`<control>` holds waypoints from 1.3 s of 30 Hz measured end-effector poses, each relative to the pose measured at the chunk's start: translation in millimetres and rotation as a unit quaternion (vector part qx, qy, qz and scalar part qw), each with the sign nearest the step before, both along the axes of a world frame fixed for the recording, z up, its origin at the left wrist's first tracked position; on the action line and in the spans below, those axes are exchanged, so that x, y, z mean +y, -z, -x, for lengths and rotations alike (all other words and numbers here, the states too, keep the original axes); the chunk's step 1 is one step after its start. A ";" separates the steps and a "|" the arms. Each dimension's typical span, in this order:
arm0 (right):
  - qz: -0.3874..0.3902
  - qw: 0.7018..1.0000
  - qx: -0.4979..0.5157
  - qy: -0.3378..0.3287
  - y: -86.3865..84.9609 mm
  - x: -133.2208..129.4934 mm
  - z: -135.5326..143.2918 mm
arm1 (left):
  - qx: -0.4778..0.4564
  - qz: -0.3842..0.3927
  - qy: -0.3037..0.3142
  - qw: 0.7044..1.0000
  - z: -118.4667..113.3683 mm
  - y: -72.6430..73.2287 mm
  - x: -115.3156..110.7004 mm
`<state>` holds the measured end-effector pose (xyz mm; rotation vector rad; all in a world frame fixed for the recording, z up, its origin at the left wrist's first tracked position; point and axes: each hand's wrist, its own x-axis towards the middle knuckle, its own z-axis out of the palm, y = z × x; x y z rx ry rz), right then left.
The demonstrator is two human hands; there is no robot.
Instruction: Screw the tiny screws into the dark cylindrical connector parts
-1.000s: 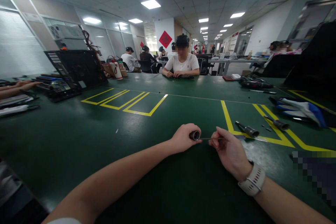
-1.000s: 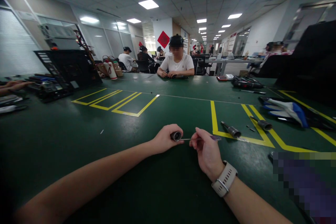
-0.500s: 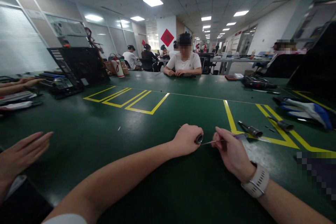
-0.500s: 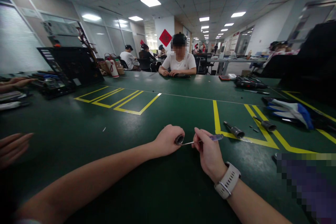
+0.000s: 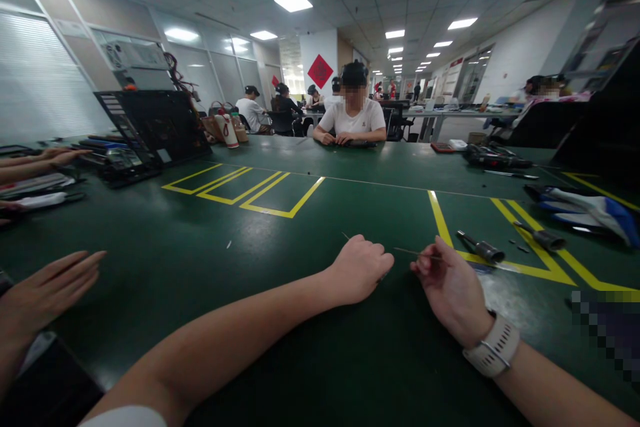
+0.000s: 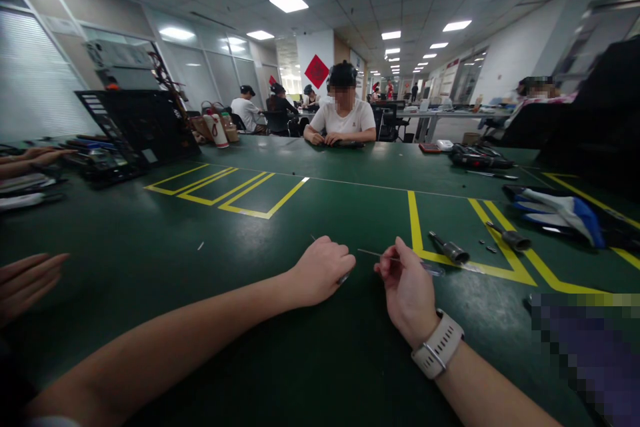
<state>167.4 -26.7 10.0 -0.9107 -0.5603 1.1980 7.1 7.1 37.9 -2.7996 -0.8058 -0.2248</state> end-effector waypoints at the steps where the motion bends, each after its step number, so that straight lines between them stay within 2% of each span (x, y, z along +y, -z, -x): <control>1: 0.000 1.000 -0.012 -0.001 -0.1 -0.2 1.4 | 0.003 -0.013 0.007 1.000 -0.6 0.2 -1.1; 8: -0.011 0.985 -0.156 -0.076 -2.3 -5.5 13.4 | 0.026 -0.131 0.088 0.987 -7.1 -0.5 -11.9; 12: -0.014 0.972 -0.215 -0.093 -0.2 -6.1 13.8 | 0.042 -0.178 0.131 0.974 -8.6 1.6 -13.2; 18: -0.008 0.961 -0.256 -0.102 3.4 -5.7 12.6 | 0.046 -0.192 0.155 0.968 -8.9 2.8 -14.0; 23: -0.005 0.955 -0.276 -0.107 3.3 -6.6 11.9 | 0.062 -0.194 0.207 0.957 -10.9 -1.6 -15.6; 27: -0.004 0.953 -0.282 -0.108 3.3 -5.9 11.4 | 0.029 -0.127 0.198 0.971 -7.3 0.5 -9.0; 32: -0.007 0.958 -0.269 -0.097 2.9 -6.1 11.7 | -0.048 -0.005 0.120 0.992 3.2 9.1 5.3; 39: -0.020 0.984 -0.174 -0.023 3.4 -5.5 11.1 | -0.166 0.181 0.047 0.968 7.1 19.0 18.4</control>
